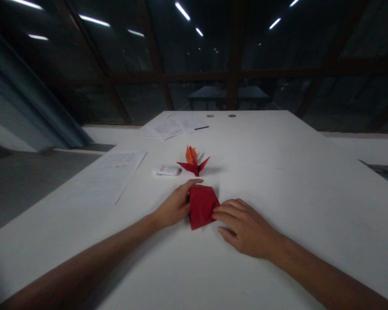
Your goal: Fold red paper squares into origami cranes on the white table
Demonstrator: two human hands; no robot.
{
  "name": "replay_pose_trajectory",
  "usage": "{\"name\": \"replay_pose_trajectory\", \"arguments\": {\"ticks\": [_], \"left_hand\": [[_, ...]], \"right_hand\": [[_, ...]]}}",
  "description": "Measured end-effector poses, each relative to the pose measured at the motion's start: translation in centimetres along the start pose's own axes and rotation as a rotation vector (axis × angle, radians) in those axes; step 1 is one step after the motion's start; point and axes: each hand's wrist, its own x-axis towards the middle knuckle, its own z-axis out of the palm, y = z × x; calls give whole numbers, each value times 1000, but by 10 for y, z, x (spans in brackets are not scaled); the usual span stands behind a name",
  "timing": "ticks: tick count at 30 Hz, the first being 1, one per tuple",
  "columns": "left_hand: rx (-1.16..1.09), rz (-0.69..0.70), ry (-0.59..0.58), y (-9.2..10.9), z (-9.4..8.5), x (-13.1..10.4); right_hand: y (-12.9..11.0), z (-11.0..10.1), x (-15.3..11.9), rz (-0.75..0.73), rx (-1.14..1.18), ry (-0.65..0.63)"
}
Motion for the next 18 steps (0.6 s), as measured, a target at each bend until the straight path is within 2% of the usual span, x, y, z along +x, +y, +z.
{"name": "replay_pose_trajectory", "arguments": {"ticks": [3,6,12,18], "left_hand": [[-233,-100,139,-4,-2,1],[-278,-139,236,-6,-4,2],[-195,-112,149,-7,1,0],[-81,-43,119,-9,3,0]], "right_hand": [[-1,-1,1,0,-3,3],[-1,-2,1,-5,-4,14],[0,0,1,12,-14,5],[-1,0,1,23,-4,3]]}}
